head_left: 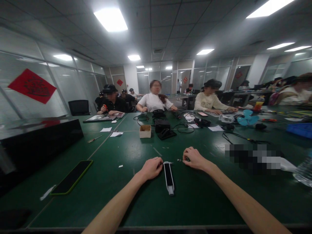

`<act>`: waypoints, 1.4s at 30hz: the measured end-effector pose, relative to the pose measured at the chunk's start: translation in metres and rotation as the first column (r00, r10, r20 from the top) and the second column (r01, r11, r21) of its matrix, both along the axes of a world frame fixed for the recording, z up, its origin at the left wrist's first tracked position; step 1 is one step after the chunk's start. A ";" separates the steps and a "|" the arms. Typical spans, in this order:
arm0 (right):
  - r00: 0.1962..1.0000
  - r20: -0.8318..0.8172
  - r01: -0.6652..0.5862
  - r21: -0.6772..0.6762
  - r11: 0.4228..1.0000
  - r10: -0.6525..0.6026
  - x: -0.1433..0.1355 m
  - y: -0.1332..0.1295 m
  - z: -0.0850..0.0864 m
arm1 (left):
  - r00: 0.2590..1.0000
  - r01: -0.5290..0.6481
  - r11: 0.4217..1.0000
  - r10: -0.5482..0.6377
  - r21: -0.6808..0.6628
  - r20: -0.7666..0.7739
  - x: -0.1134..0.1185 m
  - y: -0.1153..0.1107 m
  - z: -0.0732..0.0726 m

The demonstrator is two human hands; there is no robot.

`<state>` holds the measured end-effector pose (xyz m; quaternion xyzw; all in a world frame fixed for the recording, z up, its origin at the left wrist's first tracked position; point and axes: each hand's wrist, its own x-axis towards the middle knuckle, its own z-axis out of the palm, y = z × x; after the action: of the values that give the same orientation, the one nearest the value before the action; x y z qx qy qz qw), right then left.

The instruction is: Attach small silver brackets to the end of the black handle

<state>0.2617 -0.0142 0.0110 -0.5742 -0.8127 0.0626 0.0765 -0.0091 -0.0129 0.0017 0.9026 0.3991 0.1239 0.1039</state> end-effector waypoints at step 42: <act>0.986 -0.092 0.130 -0.081 0.988 -0.137 -0.005 0.001 -0.011 | 1.000 -0.014 1.000 0.014 0.008 0.000 -0.003 -0.010 0.007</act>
<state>0.2563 -0.0134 -0.0003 -0.6261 -0.7648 0.1156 0.0987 -0.0125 -0.0225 0.0088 0.9001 0.4049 0.1262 0.0994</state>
